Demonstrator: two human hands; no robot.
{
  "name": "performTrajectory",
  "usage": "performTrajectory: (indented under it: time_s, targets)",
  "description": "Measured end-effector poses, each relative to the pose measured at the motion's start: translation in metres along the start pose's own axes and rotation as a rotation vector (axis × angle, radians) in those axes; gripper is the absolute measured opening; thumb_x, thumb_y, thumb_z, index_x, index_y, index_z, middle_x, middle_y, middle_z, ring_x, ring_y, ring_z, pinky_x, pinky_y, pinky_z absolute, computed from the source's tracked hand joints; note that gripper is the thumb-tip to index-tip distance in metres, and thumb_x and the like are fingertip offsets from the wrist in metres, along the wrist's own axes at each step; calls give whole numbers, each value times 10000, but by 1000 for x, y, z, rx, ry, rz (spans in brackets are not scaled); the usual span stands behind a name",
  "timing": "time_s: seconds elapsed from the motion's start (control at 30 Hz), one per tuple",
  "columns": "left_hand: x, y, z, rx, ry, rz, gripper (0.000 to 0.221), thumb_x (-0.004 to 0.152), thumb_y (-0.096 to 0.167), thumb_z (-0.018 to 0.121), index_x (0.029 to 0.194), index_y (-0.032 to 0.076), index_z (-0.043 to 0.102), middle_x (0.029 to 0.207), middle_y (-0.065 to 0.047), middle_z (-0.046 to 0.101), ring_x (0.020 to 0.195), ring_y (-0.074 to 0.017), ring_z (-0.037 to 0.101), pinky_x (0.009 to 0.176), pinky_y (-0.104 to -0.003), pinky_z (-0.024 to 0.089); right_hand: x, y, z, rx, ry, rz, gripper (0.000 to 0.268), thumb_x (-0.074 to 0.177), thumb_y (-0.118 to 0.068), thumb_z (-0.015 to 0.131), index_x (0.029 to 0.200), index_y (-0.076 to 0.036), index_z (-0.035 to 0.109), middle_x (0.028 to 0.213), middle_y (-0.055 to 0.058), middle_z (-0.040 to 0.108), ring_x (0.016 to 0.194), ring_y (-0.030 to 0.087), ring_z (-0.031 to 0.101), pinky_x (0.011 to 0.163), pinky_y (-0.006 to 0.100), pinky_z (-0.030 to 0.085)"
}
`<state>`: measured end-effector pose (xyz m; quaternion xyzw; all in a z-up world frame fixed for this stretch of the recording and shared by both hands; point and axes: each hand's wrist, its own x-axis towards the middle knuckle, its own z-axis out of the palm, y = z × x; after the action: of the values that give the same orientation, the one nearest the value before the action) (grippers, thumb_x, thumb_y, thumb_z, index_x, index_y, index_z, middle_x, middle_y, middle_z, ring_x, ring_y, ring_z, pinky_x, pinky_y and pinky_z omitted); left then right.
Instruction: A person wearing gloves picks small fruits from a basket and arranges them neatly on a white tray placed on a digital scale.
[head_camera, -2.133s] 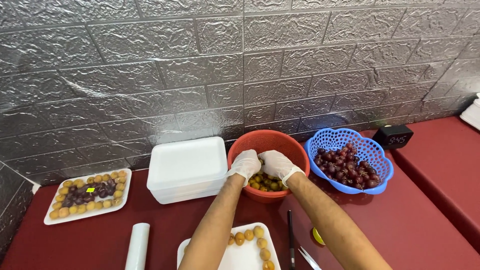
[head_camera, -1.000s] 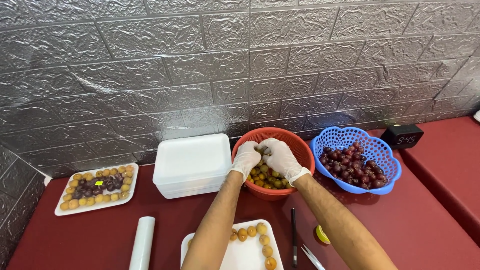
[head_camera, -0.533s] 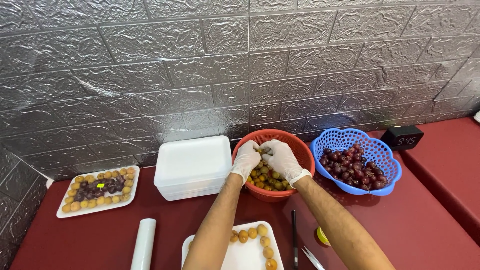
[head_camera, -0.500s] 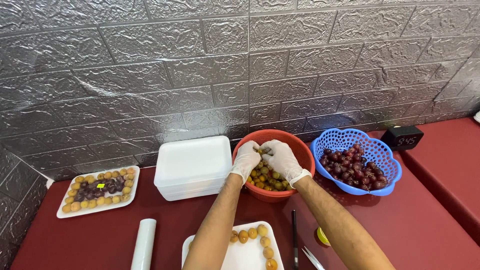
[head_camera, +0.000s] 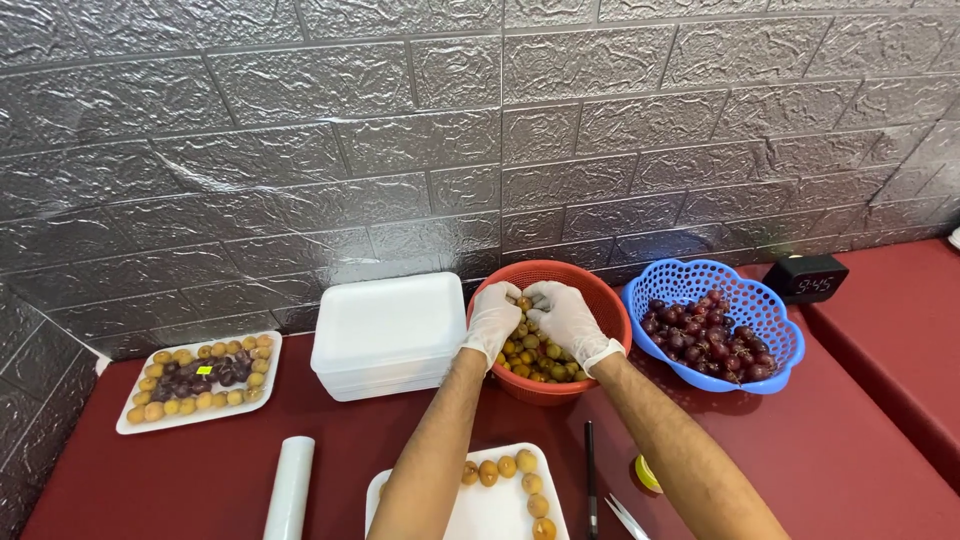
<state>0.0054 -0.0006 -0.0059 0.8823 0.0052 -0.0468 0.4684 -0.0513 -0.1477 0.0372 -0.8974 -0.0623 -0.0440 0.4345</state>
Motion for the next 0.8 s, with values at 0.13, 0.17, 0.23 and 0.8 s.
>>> performTrajectory:
  time_s: [0.13,0.17,0.23,0.8]
  targets:
    - [-4,2,-1,45,-7,17,404,799,82,618,1133,256,765,1146,-10,763,1212,-227,661,1002,-377,571,4,6,4,-35,22,2,340,815,-96,794,1146,-161,746,999,121,748,1008,260,742,863,382,621]
    - [-6,4,-2,10,0,16,415,799,76,621,1156,236,760,1154,-32,761,1213,-243,661,999,-381,569,4,5,4,-42,20,1,340,812,-106,800,1144,-160,746,1000,112,752,1008,253,743,870,382,617]
    - [-11,9,-4,-27,7,14,426,800,69,625,1178,216,755,1162,-54,758,1214,-258,661,996,-385,567,5,6,3,-51,16,1,341,809,-116,806,1142,-158,745,1002,102,757,1007,246,743,878,382,613]
    - [-43,28,-13,20,51,211,332,937,108,628,1239,215,716,1203,-106,743,1226,-298,652,1044,-427,542,-7,-7,-11,-22,100,16,368,793,-152,843,1150,-171,753,1034,78,775,1000,222,744,876,359,604]
